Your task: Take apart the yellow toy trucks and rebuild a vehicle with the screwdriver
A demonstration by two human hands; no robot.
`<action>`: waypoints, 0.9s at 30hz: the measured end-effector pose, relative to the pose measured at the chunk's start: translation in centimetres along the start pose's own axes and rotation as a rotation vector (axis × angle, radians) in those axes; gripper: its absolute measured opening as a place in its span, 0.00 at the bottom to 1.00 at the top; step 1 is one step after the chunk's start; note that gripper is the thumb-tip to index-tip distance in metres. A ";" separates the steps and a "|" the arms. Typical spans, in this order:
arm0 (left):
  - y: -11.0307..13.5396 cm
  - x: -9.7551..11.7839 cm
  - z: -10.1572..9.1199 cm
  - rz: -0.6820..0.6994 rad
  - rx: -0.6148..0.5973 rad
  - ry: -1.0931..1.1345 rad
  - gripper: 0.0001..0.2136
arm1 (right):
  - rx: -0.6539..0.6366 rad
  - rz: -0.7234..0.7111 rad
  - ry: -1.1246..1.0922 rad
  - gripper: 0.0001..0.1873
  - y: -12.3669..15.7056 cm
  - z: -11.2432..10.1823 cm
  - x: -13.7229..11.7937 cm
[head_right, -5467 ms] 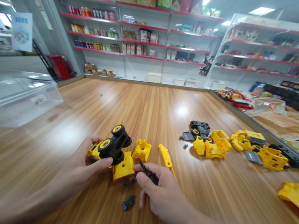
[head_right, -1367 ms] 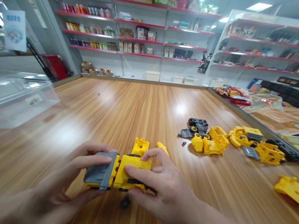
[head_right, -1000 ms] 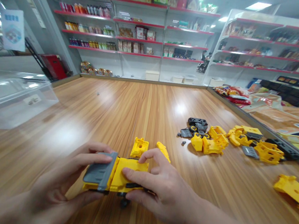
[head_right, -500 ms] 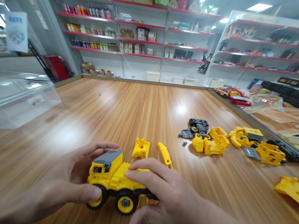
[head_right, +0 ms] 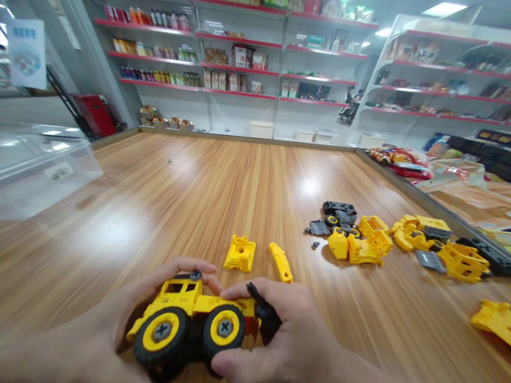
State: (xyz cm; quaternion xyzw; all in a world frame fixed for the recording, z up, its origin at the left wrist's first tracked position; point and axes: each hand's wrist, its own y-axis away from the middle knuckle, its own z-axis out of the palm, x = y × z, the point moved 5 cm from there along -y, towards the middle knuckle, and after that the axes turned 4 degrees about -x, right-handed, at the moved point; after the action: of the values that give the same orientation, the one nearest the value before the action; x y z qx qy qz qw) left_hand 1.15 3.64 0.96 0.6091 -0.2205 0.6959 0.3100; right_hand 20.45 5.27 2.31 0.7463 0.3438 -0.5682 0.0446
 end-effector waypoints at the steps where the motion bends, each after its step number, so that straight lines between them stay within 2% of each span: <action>1: 0.0 -0.1 -0.1 0.014 -0.001 -0.029 0.40 | -0.004 0.001 -0.009 0.24 0.0 0.0 0.0; 6: -0.1 0.0 0.2 0.035 -0.093 -0.217 0.32 | -0.014 -0.073 0.031 0.25 0.2 0.2 -0.2; 10: 0.0 0.8 0.4 0.064 -0.068 -0.313 0.28 | -0.016 -0.107 0.027 0.28 0.2 0.3 -0.3; 14: 0.1 0.9 0.5 0.007 -0.015 -0.253 0.25 | 0.003 -0.084 0.055 0.28 0.0 0.0 -0.5; 18: 0.0 1.0 0.2 0.008 0.051 -0.148 0.25 | 0.067 -0.024 0.062 0.28 -0.3 -0.7 -0.6; 20: -0.1 1.4 -0.4 0.016 0.135 -0.100 0.24 | 0.160 -0.012 0.154 0.22 -0.3 -1.3 -0.6; 22: -0.2 2.0 -1.4 0.023 0.278 -0.050 0.23 | 0.272 -0.005 0.279 0.12 -0.3 -2.0 -0.7; 24: -0.2 2.4 -2.3 0.023 0.429 0.026 0.22 | 0.310 0.007 0.363 0.09 -0.4 -2.2 -0.5; 25: -0.2 2.5 -2.6 0.029 0.495 0.072 0.21 | 0.269 0.009 0.386 0.08 -0.4 -2.0 -0.3; 27: -0.3 2.3 -3.0 0.052 0.608 0.165 0.18 | 0.088 -0.009 0.421 0.08 -0.6 -0.9 0.0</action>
State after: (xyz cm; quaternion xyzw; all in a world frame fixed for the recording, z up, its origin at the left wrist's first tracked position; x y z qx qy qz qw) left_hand -0.93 6.31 2.71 0.6096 0.0081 0.7846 0.1125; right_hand 20.90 6.16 2.81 0.8483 0.3237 -0.4143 -0.0635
